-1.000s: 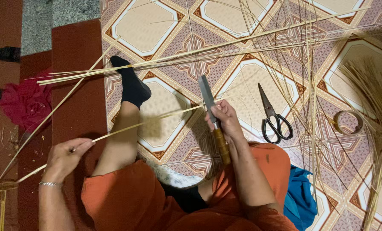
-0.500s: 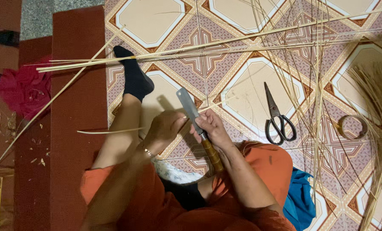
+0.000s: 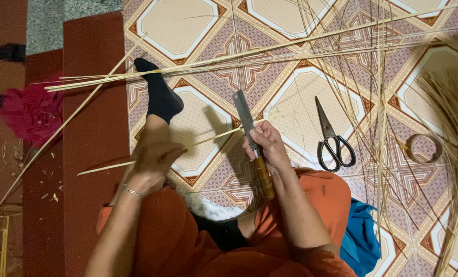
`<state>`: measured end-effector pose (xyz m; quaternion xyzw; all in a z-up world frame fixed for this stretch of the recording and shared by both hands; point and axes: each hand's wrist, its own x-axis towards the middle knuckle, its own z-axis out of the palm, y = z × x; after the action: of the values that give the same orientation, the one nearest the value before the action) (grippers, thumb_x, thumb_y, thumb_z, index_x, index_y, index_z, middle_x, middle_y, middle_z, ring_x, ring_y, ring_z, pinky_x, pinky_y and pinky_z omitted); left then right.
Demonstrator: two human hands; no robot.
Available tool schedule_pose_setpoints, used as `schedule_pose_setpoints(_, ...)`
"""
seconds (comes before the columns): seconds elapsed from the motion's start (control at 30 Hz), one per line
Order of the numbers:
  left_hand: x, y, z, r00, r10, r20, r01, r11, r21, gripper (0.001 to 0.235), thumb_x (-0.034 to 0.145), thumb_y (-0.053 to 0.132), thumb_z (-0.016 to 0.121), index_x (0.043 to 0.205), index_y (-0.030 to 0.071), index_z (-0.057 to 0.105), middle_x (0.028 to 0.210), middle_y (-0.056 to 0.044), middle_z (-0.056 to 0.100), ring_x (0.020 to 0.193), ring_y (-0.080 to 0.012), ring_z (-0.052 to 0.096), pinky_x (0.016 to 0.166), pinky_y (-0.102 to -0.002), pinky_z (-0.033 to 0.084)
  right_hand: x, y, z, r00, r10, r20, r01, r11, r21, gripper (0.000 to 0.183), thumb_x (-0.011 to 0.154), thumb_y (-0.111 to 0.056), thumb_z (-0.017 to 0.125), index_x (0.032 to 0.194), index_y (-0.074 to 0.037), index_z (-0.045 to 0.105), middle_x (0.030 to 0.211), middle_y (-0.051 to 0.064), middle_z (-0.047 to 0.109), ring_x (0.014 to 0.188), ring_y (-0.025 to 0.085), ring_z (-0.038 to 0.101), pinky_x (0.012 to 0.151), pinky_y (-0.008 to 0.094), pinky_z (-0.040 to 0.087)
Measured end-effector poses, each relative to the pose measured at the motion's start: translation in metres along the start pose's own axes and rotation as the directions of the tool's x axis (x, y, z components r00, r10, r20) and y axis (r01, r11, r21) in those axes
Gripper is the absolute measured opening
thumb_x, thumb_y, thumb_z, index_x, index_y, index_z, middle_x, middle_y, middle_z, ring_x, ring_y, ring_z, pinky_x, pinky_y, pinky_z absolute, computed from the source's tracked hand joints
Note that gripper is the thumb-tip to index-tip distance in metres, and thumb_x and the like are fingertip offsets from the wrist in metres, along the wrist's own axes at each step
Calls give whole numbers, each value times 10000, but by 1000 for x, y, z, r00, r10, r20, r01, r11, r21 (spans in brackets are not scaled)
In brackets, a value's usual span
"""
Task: The person sits on a patterned tiled floor and uses a knife to shave thin strips from bamboo rods. They hold the bamboo with one hand and draw the knife along its length to remove thin layers, producing fine shavings that fall onto the floor.
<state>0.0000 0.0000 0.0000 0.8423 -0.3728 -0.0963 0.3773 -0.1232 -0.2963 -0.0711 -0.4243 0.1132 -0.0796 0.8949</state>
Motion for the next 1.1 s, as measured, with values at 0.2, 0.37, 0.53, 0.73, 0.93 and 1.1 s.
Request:
schedule_pose_setpoints(0.2, -25, -21, -30, 939, -344, -29, 345, 933, 101, 135, 892, 160, 763, 1004, 100, 810, 930, -65, 805, 734, -153, 756, 664, -310, 588, 2, -1, -6, 999, -3, -34, 3, 1000, -23, 182, 1002, -147, 626, 1062, -31, 499, 751, 145, 678, 479, 160, 568, 420, 275, 451)
schedule_pose_setpoints(0.37, -47, -50, -58, 934, -342, -98, 355, 920, 167, 208, 875, 42, 728, 1051, 121, 806, 984, -74, 786, 820, -187, 737, 730, -332, 584, 5, 1, -8, 998, -14, -53, 13, 1000, -27, 182, 1007, -137, 625, 1045, -38, 477, 760, 151, 678, 487, 169, 579, 428, 280, 460)
schedule_pose_setpoints(0.53, -46, -52, -71, 972, -184, -144, 228, 881, 414, 218, 922, 75, 726, 1123, 134, 787, 1062, -89, 765, 947, -237, 705, 887, -382, 572, 3, 5, -7, 999, -16, -34, 15, 999, -31, 178, 1004, -139, 611, 1055, -31, 478, 764, 149, 683, 495, 165, 585, 438, 271, 463)
schedule_pose_setpoints(0.73, -11, 0, -28, 997, 28, 69, -55, 901, 431, 459, 837, 224, 748, 1272, 103, 666, 1174, -134, 713, 1089, -308, 649, 949, -440, 491, 2, 16, 4, 1000, -6, 12, 7, 995, -101, 184, 1022, -115, 595, 1023, -35, 429, 763, 176, 696, 500, 186, 601, 435, 285, 480)
schedule_pose_setpoints(0.93, 37, 33, 52, 950, 310, -28, -287, 908, 307, 223, 1010, 236, 590, 1162, 107, 692, 1011, -108, 683, 939, -256, 611, 854, -469, 429, -6, 28, 16, 992, 29, 119, -16, 994, -109, 142, 1018, -109, 567, 1085, -5, 497, 744, 166, 690, 501, 166, 616, 427, 277, 497)
schedule_pose_setpoints(1.1, 50, 30, 78, 961, 266, -81, -249, 953, 170, 171, 981, 199, 596, 919, 117, 733, 803, -50, 688, 778, -225, 616, 735, -416, 422, -5, 22, 14, 992, -10, 127, 11, 1000, -4, 116, 1040, -82, 571, 1050, -17, 476, 749, 175, 694, 498, 173, 612, 423, 274, 484)
